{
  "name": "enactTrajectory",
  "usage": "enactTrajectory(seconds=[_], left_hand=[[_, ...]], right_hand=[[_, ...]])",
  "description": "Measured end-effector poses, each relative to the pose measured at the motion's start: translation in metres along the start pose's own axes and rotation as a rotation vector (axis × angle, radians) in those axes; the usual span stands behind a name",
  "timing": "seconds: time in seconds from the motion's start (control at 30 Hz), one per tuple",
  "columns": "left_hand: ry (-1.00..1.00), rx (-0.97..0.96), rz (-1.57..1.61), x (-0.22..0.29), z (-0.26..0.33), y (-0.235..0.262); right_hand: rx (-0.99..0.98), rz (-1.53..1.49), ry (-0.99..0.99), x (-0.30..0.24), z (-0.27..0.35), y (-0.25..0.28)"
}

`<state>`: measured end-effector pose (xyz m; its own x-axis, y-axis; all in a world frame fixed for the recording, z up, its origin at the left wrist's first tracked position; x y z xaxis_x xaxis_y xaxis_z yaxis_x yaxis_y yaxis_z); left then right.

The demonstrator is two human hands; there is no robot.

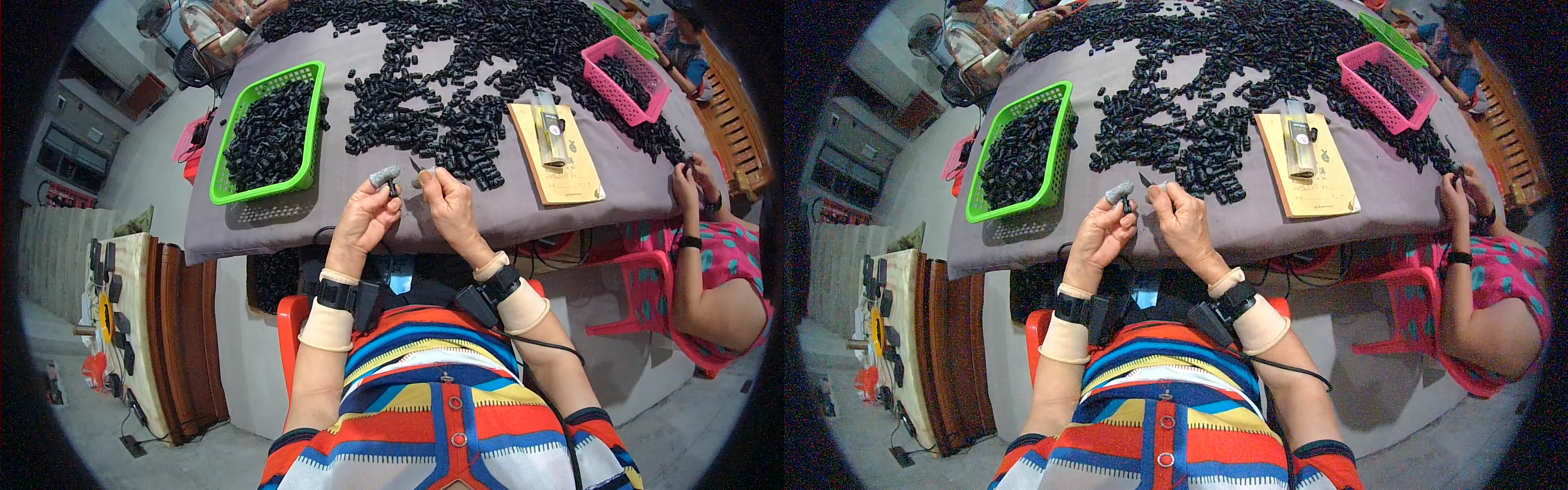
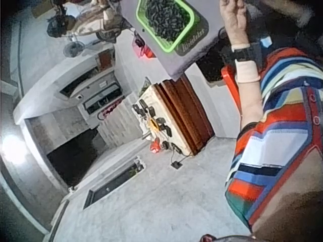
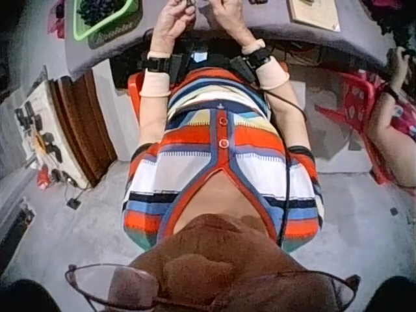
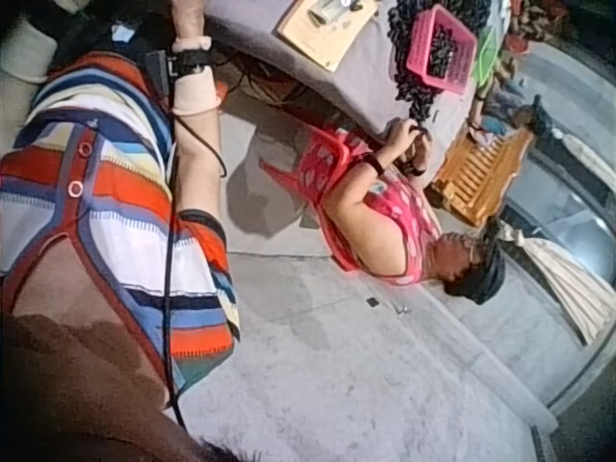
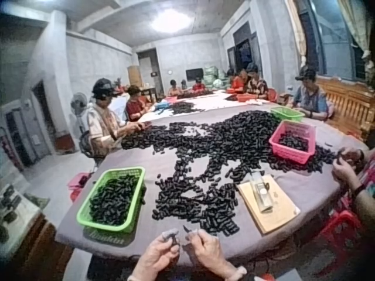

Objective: Assembling small black plastic components by hand in a shared work area.

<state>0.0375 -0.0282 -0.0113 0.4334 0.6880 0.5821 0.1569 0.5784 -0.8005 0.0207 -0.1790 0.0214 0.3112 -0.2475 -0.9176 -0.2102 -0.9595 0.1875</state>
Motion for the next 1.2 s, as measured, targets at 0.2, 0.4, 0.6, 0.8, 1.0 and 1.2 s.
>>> enactTrajectory(seconds=[0.2,0.4,0.6,0.8,1.0,1.2], left_hand=[[0.005,-0.013,-0.016,0.001,-0.001,0.000],[0.021,0.087,-0.089,0.001,0.000,-0.003],[-0.020,-0.008,-0.052,0.001,-0.001,-0.001],[-0.020,0.016,-0.044,0.000,-0.002,0.007],[-0.036,0.006,-0.043,-0.001,-0.001,0.005],[-0.033,0.008,-0.022,0.001,-0.002,0.006]], right_hand=[[-0.018,0.033,-0.011,-0.001,0.000,0.000],[-0.013,0.033,0.014,0.000,0.001,-0.001],[-0.014,0.019,-0.015,-0.001,0.000,0.000],[-0.016,0.016,-0.011,0.000,0.000,-0.001],[-0.022,0.036,-0.001,0.002,0.000,-0.001],[-0.013,0.032,0.024,0.000,0.000,-0.003]])
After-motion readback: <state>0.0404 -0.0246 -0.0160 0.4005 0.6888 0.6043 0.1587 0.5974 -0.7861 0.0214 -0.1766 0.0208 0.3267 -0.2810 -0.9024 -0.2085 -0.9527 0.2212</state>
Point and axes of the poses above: each hand's wrist, its own z-axis away from the middle knuckle, its own y-axis out of the back of the hand, x = y × z, the point moved 4 cm from there along -z, towards the middle knuckle, and after that the axes turned 2 degrees about z, right-handed, at the moved point
